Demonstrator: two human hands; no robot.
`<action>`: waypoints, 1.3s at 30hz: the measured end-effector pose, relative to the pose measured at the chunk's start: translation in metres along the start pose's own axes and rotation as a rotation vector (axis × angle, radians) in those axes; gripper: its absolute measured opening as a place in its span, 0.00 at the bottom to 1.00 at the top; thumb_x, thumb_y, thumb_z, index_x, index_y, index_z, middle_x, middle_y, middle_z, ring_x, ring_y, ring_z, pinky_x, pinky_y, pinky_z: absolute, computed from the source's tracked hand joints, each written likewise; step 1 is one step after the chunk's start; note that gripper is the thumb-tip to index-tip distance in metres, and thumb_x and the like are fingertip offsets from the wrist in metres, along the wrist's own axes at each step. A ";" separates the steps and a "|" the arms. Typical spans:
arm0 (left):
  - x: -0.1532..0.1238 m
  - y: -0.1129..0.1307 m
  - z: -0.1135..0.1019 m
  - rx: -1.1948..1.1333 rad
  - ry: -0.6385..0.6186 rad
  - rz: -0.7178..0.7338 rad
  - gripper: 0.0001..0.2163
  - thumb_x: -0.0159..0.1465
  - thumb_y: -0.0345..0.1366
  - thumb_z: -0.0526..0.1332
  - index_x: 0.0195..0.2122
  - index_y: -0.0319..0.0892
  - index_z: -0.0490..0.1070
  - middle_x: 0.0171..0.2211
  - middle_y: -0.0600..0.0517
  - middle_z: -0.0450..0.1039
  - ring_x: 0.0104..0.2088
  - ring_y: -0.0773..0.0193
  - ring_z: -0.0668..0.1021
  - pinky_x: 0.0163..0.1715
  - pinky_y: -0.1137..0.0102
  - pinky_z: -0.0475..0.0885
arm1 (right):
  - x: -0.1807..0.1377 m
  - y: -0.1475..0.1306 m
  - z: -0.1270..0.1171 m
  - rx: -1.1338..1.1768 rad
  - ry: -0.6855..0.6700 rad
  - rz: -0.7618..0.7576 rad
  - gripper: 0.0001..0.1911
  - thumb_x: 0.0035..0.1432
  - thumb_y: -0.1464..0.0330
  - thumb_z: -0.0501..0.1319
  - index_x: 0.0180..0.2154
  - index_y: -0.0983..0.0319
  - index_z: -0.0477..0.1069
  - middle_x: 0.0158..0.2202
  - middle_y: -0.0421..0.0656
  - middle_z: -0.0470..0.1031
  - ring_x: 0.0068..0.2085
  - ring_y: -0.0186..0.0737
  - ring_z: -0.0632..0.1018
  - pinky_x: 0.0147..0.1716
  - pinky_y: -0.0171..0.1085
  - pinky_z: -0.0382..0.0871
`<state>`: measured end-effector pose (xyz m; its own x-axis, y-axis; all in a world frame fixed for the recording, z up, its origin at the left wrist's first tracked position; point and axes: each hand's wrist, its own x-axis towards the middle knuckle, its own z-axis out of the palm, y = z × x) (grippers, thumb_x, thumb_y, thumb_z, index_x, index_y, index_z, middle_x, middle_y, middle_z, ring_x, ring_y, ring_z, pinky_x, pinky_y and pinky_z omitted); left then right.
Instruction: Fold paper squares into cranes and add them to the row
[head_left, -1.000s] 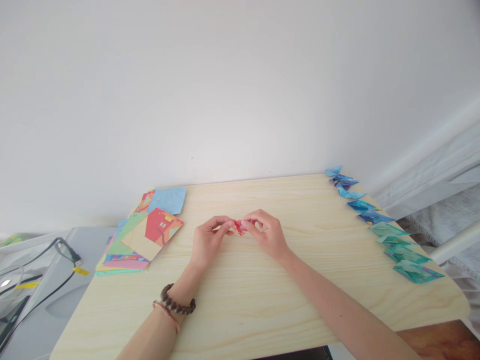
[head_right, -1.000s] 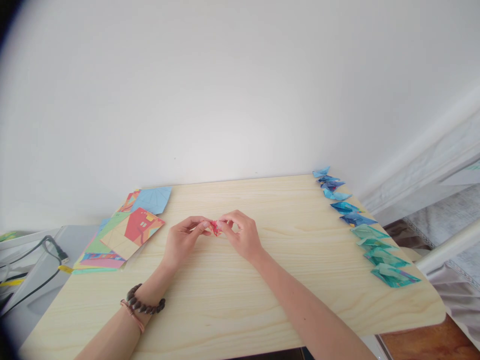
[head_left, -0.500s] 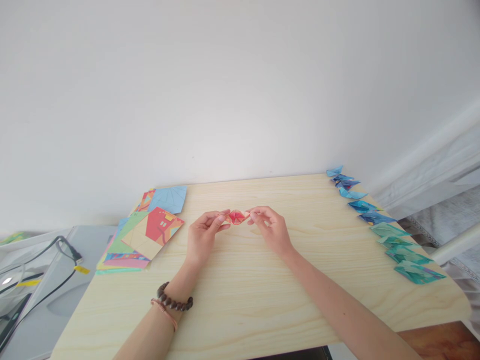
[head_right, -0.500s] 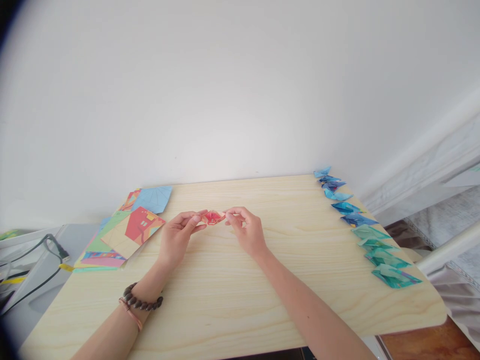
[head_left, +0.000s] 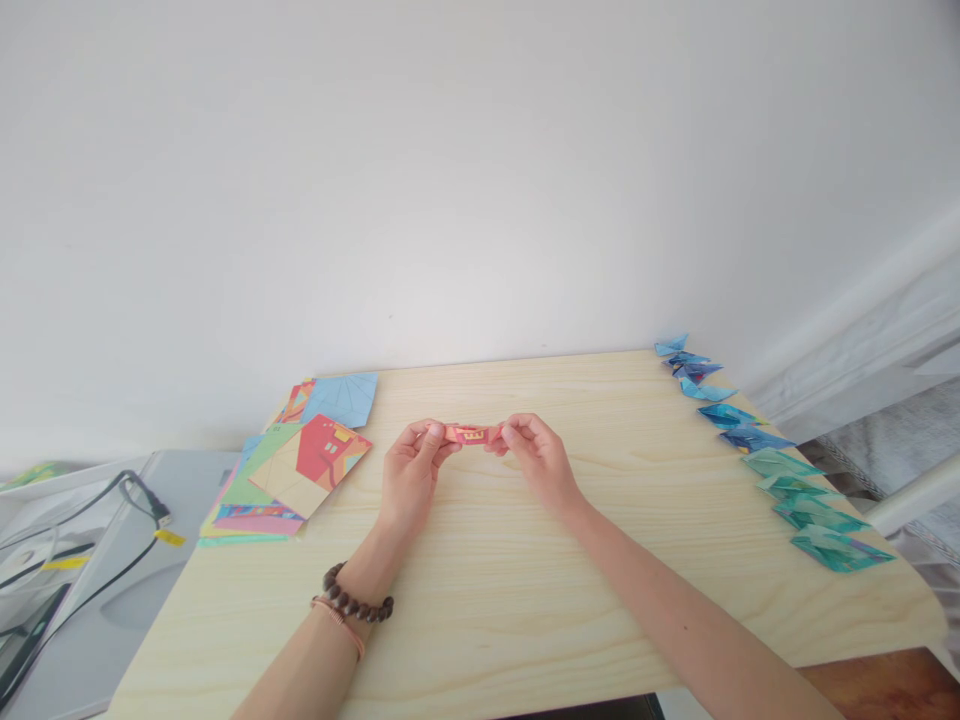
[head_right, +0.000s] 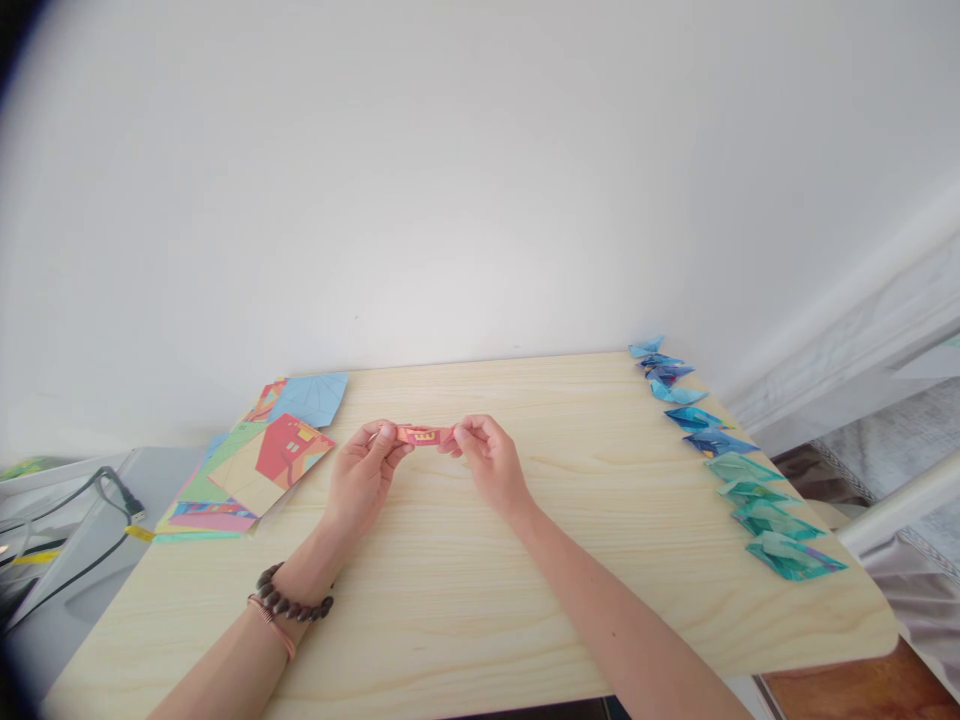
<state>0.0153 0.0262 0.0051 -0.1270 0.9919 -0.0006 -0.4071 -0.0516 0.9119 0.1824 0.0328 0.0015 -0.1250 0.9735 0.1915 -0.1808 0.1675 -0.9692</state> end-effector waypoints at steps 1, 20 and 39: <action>0.000 0.000 0.000 0.015 -0.001 0.009 0.09 0.58 0.39 0.62 0.34 0.38 0.68 0.34 0.49 0.76 0.35 0.68 0.77 0.39 0.72 0.72 | 0.000 0.000 0.000 0.011 -0.010 0.012 0.10 0.57 0.61 0.57 0.36 0.61 0.62 0.32 0.44 0.75 0.33 0.37 0.77 0.36 0.39 0.70; -0.004 -0.003 0.009 0.005 -0.025 -0.063 0.10 0.57 0.40 0.63 0.33 0.38 0.70 0.36 0.49 0.75 0.37 0.67 0.77 0.42 0.69 0.71 | 0.004 0.007 0.000 0.042 0.060 0.141 0.15 0.45 0.61 0.66 0.30 0.62 0.65 0.26 0.40 0.72 0.29 0.34 0.73 0.33 0.37 0.68; -0.003 -0.001 0.000 0.216 -0.122 -0.174 0.10 0.50 0.37 0.68 0.29 0.37 0.71 0.26 0.51 0.75 0.27 0.68 0.74 0.33 0.71 0.68 | 0.004 0.005 -0.002 -0.073 -0.101 0.113 0.13 0.46 0.63 0.65 0.30 0.62 0.66 0.29 0.39 0.69 0.31 0.33 0.72 0.33 0.35 0.69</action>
<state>0.0163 0.0233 0.0045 0.0433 0.9909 -0.1274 -0.2099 0.1337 0.9685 0.1825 0.0379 -0.0032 -0.2381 0.9669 0.0920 -0.0890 0.0726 -0.9934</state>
